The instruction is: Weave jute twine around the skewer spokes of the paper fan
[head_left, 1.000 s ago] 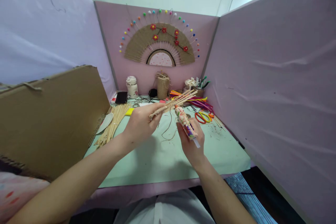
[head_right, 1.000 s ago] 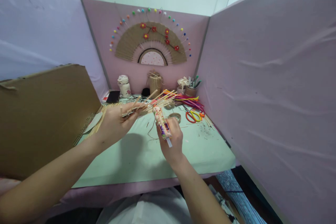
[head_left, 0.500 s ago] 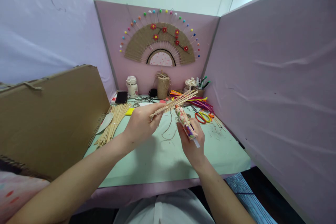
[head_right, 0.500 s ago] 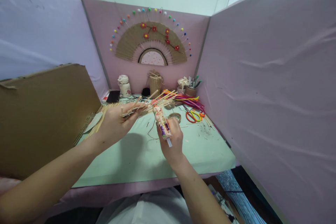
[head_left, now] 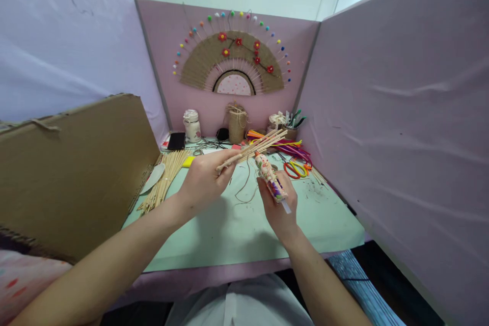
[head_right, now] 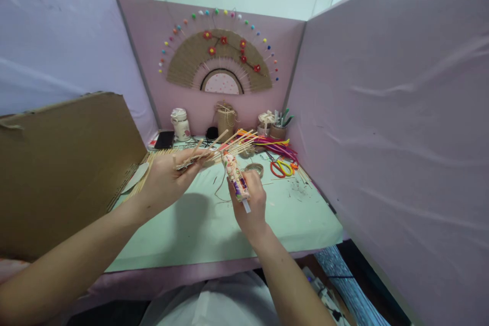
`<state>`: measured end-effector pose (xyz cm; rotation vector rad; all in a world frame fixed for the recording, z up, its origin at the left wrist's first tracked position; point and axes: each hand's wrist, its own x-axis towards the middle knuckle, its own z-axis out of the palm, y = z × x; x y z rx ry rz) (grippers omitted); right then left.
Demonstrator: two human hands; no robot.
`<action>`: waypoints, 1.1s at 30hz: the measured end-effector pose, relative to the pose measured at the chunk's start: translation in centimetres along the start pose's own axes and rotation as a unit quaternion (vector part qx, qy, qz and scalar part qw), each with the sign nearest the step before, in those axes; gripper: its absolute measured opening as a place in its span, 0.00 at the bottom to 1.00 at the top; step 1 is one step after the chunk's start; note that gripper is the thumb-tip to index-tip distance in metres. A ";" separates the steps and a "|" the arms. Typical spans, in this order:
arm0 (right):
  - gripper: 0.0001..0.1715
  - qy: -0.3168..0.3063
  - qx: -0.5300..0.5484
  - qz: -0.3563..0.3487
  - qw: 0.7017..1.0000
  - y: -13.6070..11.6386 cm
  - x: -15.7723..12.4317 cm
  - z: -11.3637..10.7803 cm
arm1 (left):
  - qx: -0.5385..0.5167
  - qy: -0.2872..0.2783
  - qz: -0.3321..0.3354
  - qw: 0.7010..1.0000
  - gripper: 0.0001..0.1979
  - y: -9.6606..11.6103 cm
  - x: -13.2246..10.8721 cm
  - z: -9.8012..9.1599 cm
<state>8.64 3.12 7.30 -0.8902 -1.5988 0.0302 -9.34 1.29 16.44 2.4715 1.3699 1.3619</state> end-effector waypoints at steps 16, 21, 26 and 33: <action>0.15 -0.097 -0.258 0.172 0.946 11.7 -3.8 -5.7 | -0.013 0.031 -0.009 0.999 0.12 -0.8 0.1 -0.4; 0.20 -0.279 -0.441 0.283 0.805 14.9 -4.4 -8.1 | -0.033 0.014 -0.007 0.999 0.14 -0.7 -0.2 0.1; 0.26 -0.199 -0.355 0.239 0.882 10.6 -2.0 -7.7 | -0.012 0.031 0.031 0.999 0.13 -0.7 -0.4 0.4; 0.26 -0.149 0.206 0.214 0.943 2.0 2.1 1.1 | 0.004 0.028 0.048 0.998 0.11 -0.7 -0.7 0.8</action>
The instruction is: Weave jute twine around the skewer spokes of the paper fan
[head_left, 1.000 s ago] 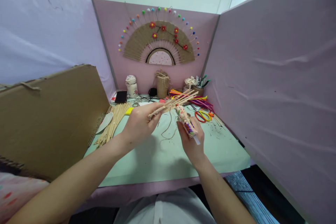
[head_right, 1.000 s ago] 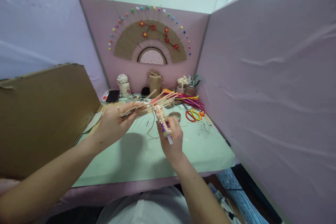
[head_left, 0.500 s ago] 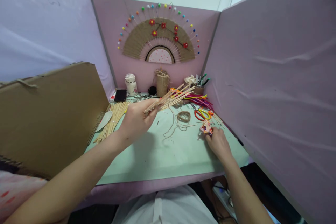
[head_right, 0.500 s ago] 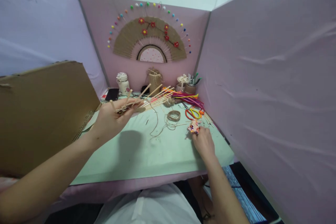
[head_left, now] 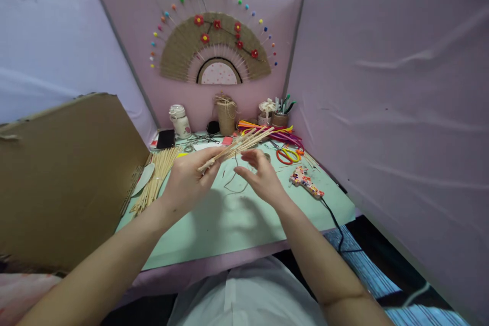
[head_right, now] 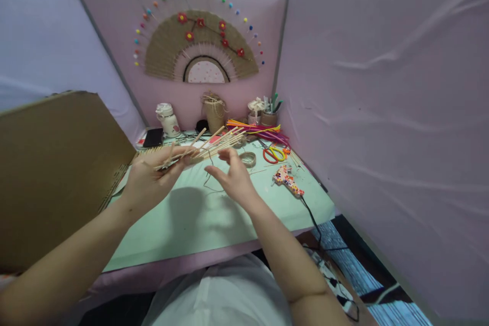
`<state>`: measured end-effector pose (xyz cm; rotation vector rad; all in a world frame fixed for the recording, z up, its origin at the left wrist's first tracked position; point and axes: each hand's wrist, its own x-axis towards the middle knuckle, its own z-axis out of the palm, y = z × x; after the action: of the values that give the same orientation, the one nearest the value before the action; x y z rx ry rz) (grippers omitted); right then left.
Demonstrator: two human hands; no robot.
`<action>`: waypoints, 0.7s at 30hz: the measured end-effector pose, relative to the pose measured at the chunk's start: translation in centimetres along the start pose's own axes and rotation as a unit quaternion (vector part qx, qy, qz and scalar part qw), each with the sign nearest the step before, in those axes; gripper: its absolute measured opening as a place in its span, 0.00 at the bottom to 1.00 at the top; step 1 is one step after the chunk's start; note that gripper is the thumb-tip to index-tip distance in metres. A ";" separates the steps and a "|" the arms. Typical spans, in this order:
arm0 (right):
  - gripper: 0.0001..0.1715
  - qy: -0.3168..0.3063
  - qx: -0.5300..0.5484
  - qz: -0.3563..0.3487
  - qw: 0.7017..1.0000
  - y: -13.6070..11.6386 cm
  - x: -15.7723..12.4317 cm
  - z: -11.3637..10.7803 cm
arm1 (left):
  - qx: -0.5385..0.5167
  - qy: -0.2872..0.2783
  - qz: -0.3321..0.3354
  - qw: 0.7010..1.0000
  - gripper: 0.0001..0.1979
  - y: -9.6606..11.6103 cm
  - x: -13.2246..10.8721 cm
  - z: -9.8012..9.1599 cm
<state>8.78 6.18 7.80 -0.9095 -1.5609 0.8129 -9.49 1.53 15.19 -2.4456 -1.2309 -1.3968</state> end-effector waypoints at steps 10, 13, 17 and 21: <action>0.15 0.044 0.243 0.097 0.964 -0.6 1.2 3.1 | -0.015 0.017 -0.075 0.997 0.12 -0.5 0.2 -0.6; 0.14 0.080 0.221 0.071 0.969 -1.1 1.4 2.4 | -0.034 0.020 -0.090 0.995 0.13 -0.6 0.2 -0.6; 0.14 0.111 0.210 0.059 0.970 -1.3 1.8 2.0 | -0.073 0.020 -0.127 0.989 0.13 -0.6 0.0 -0.6; 0.14 0.116 0.207 0.057 0.970 -1.2 1.9 1.8 | -0.075 0.021 -0.132 0.988 0.13 -0.5 0.0 -0.7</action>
<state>6.62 7.20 9.40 -0.7585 -1.0881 1.0279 -10.33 1.60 15.43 -2.3998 -1.5407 -1.6541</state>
